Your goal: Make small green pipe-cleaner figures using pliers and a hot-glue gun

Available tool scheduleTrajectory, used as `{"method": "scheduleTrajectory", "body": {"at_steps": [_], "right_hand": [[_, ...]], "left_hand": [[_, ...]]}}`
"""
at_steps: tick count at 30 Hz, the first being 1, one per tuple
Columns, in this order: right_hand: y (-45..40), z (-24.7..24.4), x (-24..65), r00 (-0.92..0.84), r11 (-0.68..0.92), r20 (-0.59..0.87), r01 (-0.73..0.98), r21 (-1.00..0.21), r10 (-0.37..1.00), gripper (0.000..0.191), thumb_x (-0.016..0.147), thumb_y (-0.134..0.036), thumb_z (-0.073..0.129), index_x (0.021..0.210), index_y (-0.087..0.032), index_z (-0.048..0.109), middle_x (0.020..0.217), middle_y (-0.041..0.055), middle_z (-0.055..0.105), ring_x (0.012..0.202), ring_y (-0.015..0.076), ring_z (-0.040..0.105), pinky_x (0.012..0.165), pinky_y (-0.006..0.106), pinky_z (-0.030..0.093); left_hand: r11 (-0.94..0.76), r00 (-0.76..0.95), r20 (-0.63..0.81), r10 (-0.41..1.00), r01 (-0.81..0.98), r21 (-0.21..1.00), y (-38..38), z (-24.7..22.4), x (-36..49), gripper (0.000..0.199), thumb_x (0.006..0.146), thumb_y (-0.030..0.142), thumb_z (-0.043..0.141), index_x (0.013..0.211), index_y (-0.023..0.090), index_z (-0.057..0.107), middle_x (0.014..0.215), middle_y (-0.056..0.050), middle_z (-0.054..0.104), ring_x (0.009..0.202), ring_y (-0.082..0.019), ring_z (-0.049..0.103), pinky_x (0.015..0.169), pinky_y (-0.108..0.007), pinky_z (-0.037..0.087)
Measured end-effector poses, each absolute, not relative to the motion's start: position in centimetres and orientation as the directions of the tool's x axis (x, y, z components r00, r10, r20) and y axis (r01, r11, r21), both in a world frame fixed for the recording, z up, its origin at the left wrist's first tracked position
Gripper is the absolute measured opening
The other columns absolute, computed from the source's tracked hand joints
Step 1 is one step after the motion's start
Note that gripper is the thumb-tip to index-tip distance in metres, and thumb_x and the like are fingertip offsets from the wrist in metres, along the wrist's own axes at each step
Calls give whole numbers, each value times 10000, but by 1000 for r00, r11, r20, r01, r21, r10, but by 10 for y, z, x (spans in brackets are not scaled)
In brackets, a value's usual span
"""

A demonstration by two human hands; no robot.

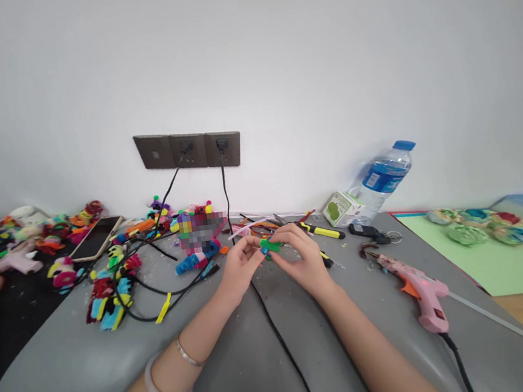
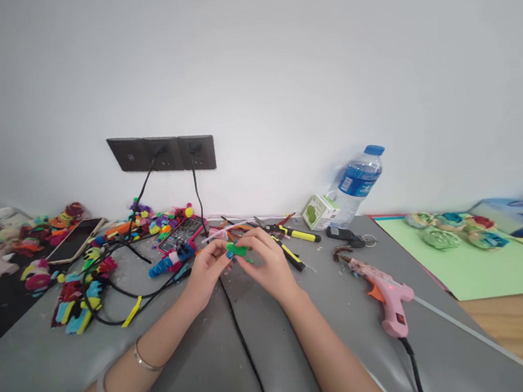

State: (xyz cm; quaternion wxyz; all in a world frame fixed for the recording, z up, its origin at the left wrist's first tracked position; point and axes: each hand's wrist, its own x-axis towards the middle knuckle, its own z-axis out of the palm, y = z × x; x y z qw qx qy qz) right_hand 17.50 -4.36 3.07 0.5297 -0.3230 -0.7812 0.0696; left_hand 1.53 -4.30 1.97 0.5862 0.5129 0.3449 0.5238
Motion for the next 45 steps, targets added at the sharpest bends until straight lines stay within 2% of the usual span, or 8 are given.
{"method": "scheduleTrajectory", "body": {"at_steps": [11, 18, 31, 35, 39, 45], "right_hand": [[-42, 28, 177, -232, 784, 778, 412, -465, 584, 180, 851, -98, 634, 967, -235, 621, 929, 60, 600, 902, 199, 599, 761, 339, 516], [-42, 28, 177, -239, 780, 771, 412, -470, 591, 154, 856, -112, 633, 949, -234, 629, 928, 61, 595, 900, 203, 605, 762, 346, 518], [-41, 29, 178, -277, 773, 739, 398, -494, 615, 132, 878, -141, 623, 962, -243, 627, 969, 58, 574, 916, 196, 600, 799, 344, 504], [-40, 26, 178, -277, 762, 726, 402, -508, 630, 162, 876, -144, 622, 1002, -247, 621, 990, 62, 577, 958, 205, 597, 819, 349, 505], [-39, 25, 178, -250, 743, 717, 401, -535, 651, 240, 853, -125, 616, 1060, -240, 579, 1023, 72, 589, 947, 211, 582, 738, 326, 505], [-39, 26, 180, -246, 746, 724, 407, -527, 645, 236, 822, -99, 607, 1014, -230, 571, 1010, 71, 601, 895, 209, 571, 722, 330, 488]], "left_hand": [[-19, 224, 104, 969, -351, 936, -41, 15, 16, 363, 704, 434, 802, 840, 148, 624, 768, 0, 579, 652, -93, 507, 597, -207, 419], [-55, 226, 156, 962, -398, 916, -42, 17, 16, 403, 736, 363, 800, 1024, 198, 572, 840, -4, 630, 704, -104, 554, 642, -209, 458], [-355, 287, 415, 864, -239, 904, -31, 8, 6, 234, 858, 363, 670, 984, 185, 585, 935, -33, 570, 682, -103, 544, 629, -234, 472], [-358, 289, 410, 865, -215, 908, -28, 6, 4, 219, 866, 354, 654, 959, 182, 556, 913, -20, 538, 679, -102, 542, 615, -225, 458], [-335, 280, 382, 881, -201, 920, -29, 7, 2, 220, 858, 346, 655, 934, 182, 530, 853, 0, 507, 669, -98, 516, 589, -209, 429], [-324, 270, 370, 889, -202, 924, -29, 9, 3, 222, 832, 325, 674, 906, 185, 519, 799, 14, 488, 655, -97, 478, 583, -201, 410]]}}
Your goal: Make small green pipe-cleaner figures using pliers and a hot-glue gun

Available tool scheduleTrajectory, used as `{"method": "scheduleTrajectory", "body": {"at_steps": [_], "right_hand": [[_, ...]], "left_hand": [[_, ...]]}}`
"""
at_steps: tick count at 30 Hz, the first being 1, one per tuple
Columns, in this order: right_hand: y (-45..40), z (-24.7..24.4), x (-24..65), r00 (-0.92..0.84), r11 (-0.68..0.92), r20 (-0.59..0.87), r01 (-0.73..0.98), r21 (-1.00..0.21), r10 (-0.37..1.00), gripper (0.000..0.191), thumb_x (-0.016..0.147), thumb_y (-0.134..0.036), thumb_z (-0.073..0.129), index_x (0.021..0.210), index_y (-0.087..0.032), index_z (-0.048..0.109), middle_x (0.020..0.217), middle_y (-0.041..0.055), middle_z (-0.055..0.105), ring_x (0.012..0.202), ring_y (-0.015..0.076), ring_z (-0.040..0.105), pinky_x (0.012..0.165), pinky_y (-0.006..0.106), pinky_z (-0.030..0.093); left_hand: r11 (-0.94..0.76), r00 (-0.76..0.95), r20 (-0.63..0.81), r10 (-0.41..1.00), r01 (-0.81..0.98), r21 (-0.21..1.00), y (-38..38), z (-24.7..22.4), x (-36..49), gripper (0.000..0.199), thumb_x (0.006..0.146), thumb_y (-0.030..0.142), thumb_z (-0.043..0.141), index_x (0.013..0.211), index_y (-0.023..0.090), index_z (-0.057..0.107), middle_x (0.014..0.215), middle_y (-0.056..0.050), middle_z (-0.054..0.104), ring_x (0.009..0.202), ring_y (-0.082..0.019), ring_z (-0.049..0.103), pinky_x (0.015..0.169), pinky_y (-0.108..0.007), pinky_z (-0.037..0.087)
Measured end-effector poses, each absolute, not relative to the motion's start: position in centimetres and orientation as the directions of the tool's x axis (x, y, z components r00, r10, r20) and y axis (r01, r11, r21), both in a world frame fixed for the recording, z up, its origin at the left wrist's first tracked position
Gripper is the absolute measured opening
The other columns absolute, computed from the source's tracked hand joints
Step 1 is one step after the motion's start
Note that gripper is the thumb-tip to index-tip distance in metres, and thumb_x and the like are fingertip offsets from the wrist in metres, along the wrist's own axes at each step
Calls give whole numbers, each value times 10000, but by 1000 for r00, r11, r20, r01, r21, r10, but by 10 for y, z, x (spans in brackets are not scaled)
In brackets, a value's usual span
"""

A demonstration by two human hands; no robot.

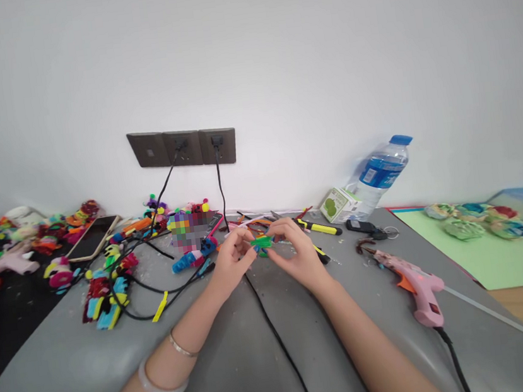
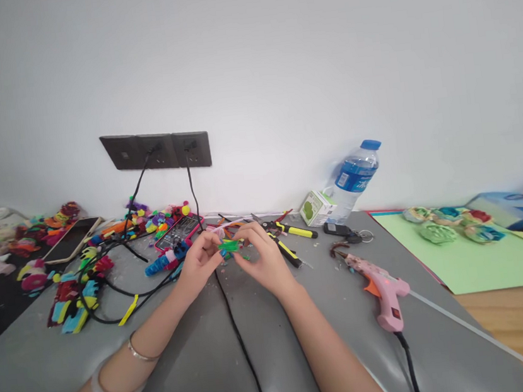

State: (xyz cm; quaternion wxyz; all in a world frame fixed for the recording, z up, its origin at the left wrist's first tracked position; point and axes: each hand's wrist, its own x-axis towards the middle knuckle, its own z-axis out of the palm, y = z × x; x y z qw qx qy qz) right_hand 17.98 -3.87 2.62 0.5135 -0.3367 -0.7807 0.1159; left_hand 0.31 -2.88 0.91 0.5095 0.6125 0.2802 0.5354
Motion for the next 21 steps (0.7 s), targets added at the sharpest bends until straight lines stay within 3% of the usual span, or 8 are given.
{"method": "scheduleTrajectory", "body": {"at_steps": [9, 15, 21], "right_hand": [[-35, 25, 186, -238, 738, 721, 423, -526, 651, 216, 833, -134, 631, 1019, -235, 586, 1022, 73, 603, 876, 203, 581, 710, 334, 497], [-36, 26, 186, -264, 751, 719, 405, -522, 643, 168, 845, -137, 635, 977, -234, 596, 1006, 70, 592, 1005, 223, 582, 815, 358, 497], [-37, 28, 185, -282, 749, 706, 392, -534, 650, 168, 828, -120, 646, 941, -226, 579, 988, 69, 584, 955, 211, 583, 787, 343, 497]], "left_hand": [[-307, 247, 347, 905, -185, 933, -29, 9, 2, 240, 788, 314, 717, 892, 186, 543, 821, 1, 515, 703, -117, 492, 614, -212, 421], [-310, 259, 354, 899, -196, 930, -28, 10, 3, 253, 780, 324, 728, 882, 182, 546, 817, -1, 511, 700, -116, 491, 612, -214, 425], [-261, 313, 325, 893, -228, 938, -27, 9, 2, 259, 797, 350, 709, 876, 183, 528, 804, 4, 500, 648, -103, 483, 566, -210, 423]]}}
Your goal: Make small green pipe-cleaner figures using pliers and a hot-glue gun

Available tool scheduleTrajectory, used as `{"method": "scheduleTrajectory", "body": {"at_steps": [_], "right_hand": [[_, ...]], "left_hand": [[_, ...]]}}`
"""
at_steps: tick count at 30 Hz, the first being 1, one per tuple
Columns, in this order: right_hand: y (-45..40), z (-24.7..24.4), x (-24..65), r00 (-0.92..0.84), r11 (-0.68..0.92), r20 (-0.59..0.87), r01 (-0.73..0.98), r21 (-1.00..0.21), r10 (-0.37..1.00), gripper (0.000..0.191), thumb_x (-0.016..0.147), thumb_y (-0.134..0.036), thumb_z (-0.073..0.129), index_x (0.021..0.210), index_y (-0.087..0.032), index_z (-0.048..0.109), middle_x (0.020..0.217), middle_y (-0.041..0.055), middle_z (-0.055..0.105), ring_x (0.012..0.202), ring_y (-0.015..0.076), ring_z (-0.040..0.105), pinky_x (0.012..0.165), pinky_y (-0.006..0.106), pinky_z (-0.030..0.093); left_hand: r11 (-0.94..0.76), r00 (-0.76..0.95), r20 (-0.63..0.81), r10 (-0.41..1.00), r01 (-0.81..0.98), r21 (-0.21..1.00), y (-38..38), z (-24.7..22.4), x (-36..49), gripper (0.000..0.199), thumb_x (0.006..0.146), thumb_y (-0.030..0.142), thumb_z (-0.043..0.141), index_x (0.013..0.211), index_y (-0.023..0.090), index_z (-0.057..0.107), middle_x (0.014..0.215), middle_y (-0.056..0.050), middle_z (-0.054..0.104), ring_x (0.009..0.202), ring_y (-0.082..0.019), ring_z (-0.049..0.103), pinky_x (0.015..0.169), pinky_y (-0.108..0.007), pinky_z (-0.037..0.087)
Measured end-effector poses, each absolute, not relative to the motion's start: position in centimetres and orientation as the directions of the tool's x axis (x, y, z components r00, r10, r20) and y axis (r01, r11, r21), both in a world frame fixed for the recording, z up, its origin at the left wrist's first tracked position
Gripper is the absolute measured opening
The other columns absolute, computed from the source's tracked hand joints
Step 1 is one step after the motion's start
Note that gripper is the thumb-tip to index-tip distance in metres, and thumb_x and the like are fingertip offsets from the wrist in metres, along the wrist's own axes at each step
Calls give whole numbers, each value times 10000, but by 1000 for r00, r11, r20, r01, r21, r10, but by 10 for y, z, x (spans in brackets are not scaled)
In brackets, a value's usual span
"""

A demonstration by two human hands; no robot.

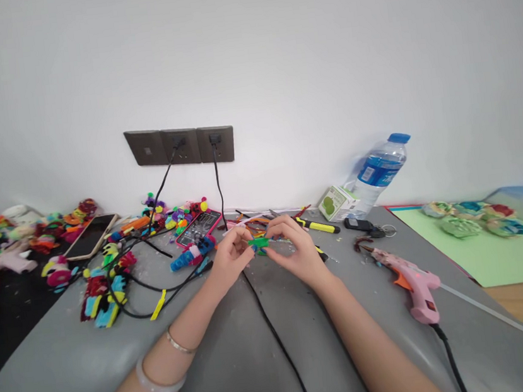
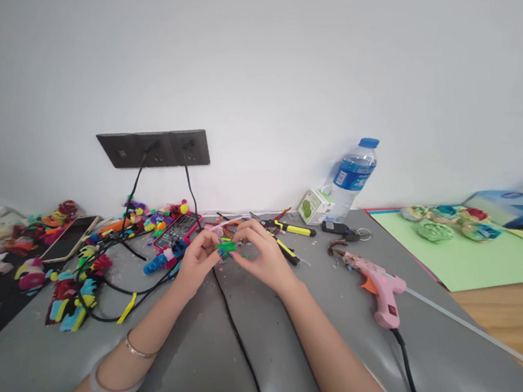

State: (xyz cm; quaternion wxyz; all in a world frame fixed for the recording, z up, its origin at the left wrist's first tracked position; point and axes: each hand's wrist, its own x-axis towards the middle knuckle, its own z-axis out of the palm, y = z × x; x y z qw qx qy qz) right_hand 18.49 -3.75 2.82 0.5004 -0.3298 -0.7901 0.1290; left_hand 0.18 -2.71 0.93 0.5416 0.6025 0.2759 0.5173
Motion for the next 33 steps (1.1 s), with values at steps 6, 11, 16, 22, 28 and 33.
{"method": "scheduleTrajectory", "body": {"at_steps": [6, 11, 16, 22, 28, 33], "right_hand": [[-37, 28, 184, -298, 756, 704, 385, -529, 644, 158, 833, -110, 616, 932, -223, 568, 953, 68, 596, 928, 208, 585, 755, 332, 497], [-38, 28, 183, -288, 756, 709, 386, -529, 644, 128, 840, -121, 605, 900, -228, 570, 923, 60, 601, 880, 201, 592, 728, 326, 499], [-39, 29, 182, -289, 758, 713, 392, -521, 640, 112, 852, -128, 607, 885, -228, 569, 907, 56, 603, 868, 196, 596, 719, 320, 500], [-40, 30, 181, -273, 767, 732, 390, -509, 624, 107, 856, -130, 604, 883, -228, 572, 873, 53, 613, 836, 195, 594, 715, 328, 498], [-40, 30, 180, -261, 763, 733, 388, -517, 629, 96, 850, -140, 608, 869, -229, 576, 859, 47, 618, 826, 195, 602, 713, 329, 498], [-40, 30, 180, -270, 766, 733, 396, -507, 625, 120, 853, -120, 603, 882, -231, 568, 859, 47, 607, 826, 187, 586, 690, 316, 491]], "left_hand": [[-265, 320, 333, 887, -239, 934, -27, 9, 3, 269, 786, 354, 718, 861, 181, 527, 797, 5, 499, 638, -100, 485, 562, -211, 424], [-246, 334, 318, 887, -240, 939, -27, 10, 2, 265, 782, 346, 723, 851, 181, 528, 795, 7, 501, 634, -99, 498, 552, -207, 428], [-221, 345, 297, 890, -244, 944, -27, 11, 1, 279, 772, 358, 727, 836, 181, 521, 803, 6, 500, 609, -94, 508, 504, -199, 422], [-222, 333, 298, 895, -248, 943, -28, 12, 2, 303, 762, 381, 733, 832, 177, 520, 797, 3, 502, 604, -90, 499, 508, -198, 414], [-209, 331, 290, 898, -259, 943, -28, 14, 3, 311, 744, 366, 746, 822, 177, 511, 777, 9, 483, 621, -91, 460, 534, -198, 395], [-207, 330, 287, 899, -258, 944, -29, 14, 4, 306, 752, 369, 736, 819, 180, 504, 777, 10, 475, 613, -89, 435, 515, -194, 376]]}}
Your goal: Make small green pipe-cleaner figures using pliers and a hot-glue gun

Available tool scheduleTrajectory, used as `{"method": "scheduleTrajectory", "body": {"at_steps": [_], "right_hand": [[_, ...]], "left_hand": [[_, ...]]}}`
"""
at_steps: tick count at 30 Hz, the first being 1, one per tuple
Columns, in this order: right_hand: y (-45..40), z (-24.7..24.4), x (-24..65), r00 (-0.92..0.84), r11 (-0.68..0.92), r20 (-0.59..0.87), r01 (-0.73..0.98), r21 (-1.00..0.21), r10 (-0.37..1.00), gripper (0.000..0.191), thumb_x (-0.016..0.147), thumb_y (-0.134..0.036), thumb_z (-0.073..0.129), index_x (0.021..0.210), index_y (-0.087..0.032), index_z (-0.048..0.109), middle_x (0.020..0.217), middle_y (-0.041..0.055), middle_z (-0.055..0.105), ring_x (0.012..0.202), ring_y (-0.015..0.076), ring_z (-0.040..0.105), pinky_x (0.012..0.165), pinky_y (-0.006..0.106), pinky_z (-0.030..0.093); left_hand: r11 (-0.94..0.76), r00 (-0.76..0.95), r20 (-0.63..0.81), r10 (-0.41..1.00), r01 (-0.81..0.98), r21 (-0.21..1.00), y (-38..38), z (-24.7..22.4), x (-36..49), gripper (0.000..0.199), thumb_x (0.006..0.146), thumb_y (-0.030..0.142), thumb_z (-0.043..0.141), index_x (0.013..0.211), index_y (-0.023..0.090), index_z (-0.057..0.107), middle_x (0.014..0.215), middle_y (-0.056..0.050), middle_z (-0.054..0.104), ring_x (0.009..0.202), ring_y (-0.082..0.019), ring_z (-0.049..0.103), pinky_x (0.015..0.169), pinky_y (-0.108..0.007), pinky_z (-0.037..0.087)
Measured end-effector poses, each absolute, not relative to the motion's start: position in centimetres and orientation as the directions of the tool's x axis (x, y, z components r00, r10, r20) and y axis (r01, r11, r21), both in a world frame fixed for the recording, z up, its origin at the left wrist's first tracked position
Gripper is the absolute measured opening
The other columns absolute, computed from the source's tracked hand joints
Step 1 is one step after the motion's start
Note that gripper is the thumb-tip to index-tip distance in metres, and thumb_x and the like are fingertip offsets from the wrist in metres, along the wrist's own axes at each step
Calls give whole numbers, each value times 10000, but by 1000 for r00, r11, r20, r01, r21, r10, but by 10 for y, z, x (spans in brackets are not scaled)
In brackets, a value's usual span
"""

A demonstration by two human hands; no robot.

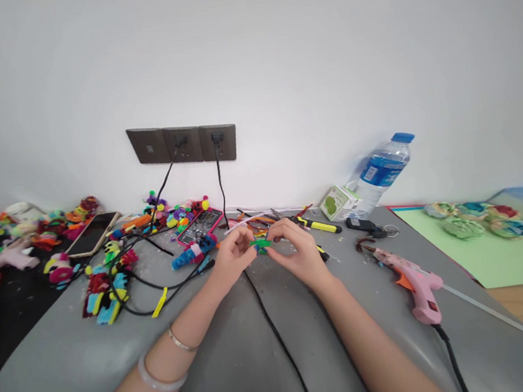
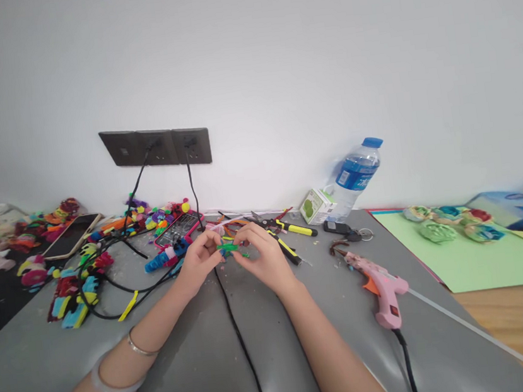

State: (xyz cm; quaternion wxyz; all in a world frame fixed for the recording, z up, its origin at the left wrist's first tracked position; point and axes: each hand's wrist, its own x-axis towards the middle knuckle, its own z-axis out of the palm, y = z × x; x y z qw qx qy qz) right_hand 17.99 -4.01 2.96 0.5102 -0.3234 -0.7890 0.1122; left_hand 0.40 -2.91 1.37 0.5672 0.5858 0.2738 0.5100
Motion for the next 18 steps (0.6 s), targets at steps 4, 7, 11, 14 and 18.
{"method": "scheduleTrajectory", "body": {"at_steps": [4, 7, 11, 14, 18], "right_hand": [[-41, 30, 179, -263, 770, 740, 393, -504, 619, 121, 850, -112, 604, 880, -225, 571, 852, 43, 605, 813, 181, 576, 676, 306, 481], [-41, 30, 179, -265, 768, 737, 392, -507, 621, 127, 853, -106, 598, 885, -225, 569, 860, 45, 605, 819, 182, 575, 680, 308, 480], [-41, 30, 178, -257, 767, 741, 398, -504, 620, 129, 853, -106, 596, 882, -227, 564, 857, 40, 601, 808, 180, 570, 677, 306, 477], [-42, 30, 178, -254, 768, 745, 399, -501, 617, 133, 851, -100, 599, 886, -224, 568, 859, 41, 604, 811, 182, 575, 673, 302, 474], [-41, 29, 178, -256, 769, 745, 402, -498, 616, 145, 847, -88, 599, 888, -222, 566, 849, 39, 604, 800, 179, 568, 678, 300, 472]], "left_hand": [[-189, 333, 271, 903, -261, 947, -30, 14, 4, 305, 760, 369, 729, 830, 182, 498, 786, 10, 473, 600, -86, 439, 491, -190, 377], [-180, 325, 263, 908, -264, 948, -31, 15, 4, 307, 750, 364, 738, 827, 183, 503, 782, 10, 477, 600, -87, 444, 487, -189, 386], [-185, 306, 266, 914, -268, 945, -31, 16, 4, 296, 734, 345, 749, 813, 180, 517, 764, 13, 485, 613, -91, 453, 513, -195, 408], [-196, 301, 274, 913, -266, 944, -31, 15, 4, 290, 736, 340, 745, 812, 180, 516, 762, 14, 486, 616, -91, 451, 523, -195, 408], [-213, 320, 294, 901, -265, 940, -29, 13, 4, 286, 758, 350, 725, 816, 182, 501, 770, 15, 475, 620, -90, 435, 516, -190, 389]]}}
